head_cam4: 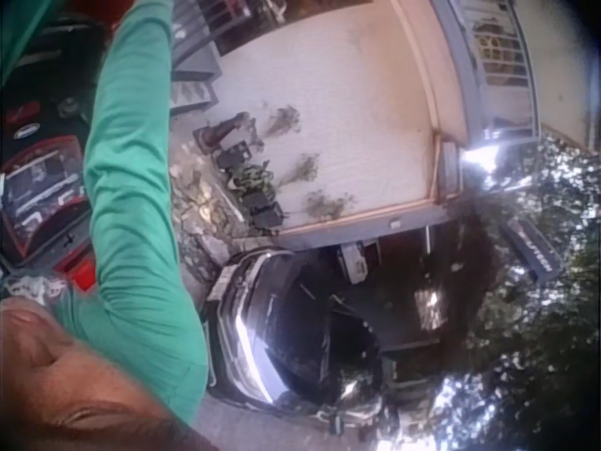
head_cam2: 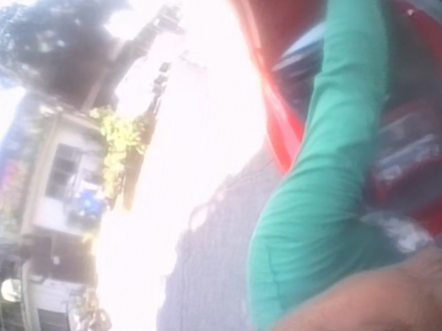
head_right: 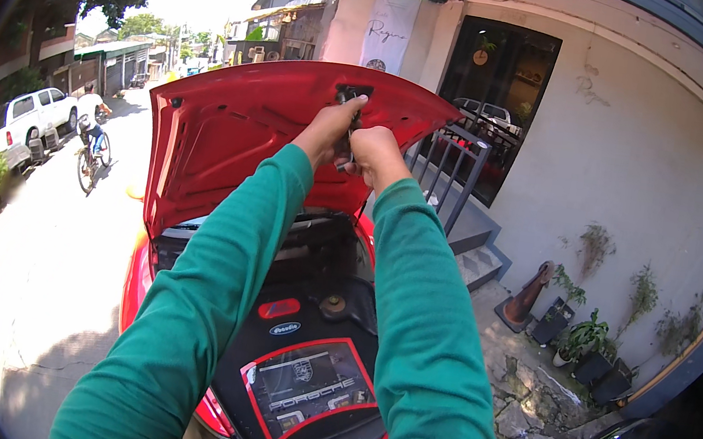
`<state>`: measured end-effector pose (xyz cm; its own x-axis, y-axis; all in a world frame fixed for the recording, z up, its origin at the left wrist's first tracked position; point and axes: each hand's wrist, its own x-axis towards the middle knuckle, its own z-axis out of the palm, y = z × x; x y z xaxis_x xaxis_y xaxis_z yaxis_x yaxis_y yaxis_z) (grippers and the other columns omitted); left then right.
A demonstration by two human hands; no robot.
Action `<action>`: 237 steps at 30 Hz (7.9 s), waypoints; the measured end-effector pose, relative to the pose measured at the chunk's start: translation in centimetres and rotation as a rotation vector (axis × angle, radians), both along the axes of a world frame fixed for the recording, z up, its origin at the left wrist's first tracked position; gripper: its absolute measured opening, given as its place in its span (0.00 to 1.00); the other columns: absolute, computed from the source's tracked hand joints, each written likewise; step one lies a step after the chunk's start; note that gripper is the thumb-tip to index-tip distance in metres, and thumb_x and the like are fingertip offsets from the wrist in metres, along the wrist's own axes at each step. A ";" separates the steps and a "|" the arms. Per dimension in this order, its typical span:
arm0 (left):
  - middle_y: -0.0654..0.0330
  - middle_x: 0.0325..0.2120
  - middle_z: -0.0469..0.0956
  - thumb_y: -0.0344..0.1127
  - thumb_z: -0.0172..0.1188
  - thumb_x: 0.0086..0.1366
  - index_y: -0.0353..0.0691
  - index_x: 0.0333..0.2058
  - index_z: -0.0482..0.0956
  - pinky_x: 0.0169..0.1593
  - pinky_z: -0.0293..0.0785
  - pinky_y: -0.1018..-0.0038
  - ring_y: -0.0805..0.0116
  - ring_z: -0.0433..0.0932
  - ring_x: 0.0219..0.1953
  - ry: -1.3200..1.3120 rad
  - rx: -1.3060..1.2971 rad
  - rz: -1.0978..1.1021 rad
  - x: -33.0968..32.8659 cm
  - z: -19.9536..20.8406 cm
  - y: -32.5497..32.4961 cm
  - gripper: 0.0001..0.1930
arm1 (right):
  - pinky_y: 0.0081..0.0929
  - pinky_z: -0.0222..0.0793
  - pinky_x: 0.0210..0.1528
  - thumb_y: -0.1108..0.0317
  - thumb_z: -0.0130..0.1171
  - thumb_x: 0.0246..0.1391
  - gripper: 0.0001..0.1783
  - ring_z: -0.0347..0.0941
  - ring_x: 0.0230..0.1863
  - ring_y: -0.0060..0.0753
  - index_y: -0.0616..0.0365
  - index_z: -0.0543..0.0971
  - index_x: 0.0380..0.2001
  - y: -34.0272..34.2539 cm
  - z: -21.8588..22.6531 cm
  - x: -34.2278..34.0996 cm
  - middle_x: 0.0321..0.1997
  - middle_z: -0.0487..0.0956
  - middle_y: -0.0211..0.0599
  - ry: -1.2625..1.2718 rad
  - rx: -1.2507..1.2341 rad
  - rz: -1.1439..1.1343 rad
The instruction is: The person uses a socket wrench to remove a bolt from the underside of the open hood of a red Porsche. They then walk into a garage to retrieve a replacement bolt from a shelf and return to the car to install it.
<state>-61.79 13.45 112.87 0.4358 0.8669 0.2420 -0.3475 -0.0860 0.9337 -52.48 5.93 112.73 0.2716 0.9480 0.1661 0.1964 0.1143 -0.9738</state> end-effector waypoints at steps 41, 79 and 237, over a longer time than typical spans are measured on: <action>0.64 0.24 0.70 0.50 0.63 0.69 0.41 0.33 0.75 0.26 0.66 0.68 0.70 0.68 0.22 -0.099 -0.018 0.060 0.7 -0.1 1.4 0.18 | 0.32 0.84 0.35 0.69 0.52 0.67 0.12 0.79 0.33 0.31 0.65 0.80 0.45 -1.2 0.1 -0.9 0.37 0.82 0.39 -0.037 -0.069 0.055; 0.68 0.22 0.69 0.42 0.64 0.70 0.41 0.31 0.74 0.19 0.63 0.83 0.79 0.64 0.19 -0.287 -0.133 -0.058 1.3 -1.0 1.8 0.13 | 0.34 0.74 0.33 0.62 0.61 0.62 0.13 0.80 0.31 0.34 0.61 0.83 0.40 -1.9 -8.3 -0.1 0.31 0.83 0.38 -0.253 0.318 -0.032; 0.61 0.38 0.82 0.41 0.66 0.70 0.34 0.47 0.79 0.47 0.77 0.74 0.75 0.78 0.40 -0.003 0.137 -0.012 -6.1 -21.2 -15.5 0.16 | 0.27 0.74 0.43 0.75 0.51 0.68 0.12 0.76 0.39 0.26 0.61 0.71 0.53 -12.6 -24.1 -5.5 0.41 0.79 0.34 -0.076 0.519 -0.075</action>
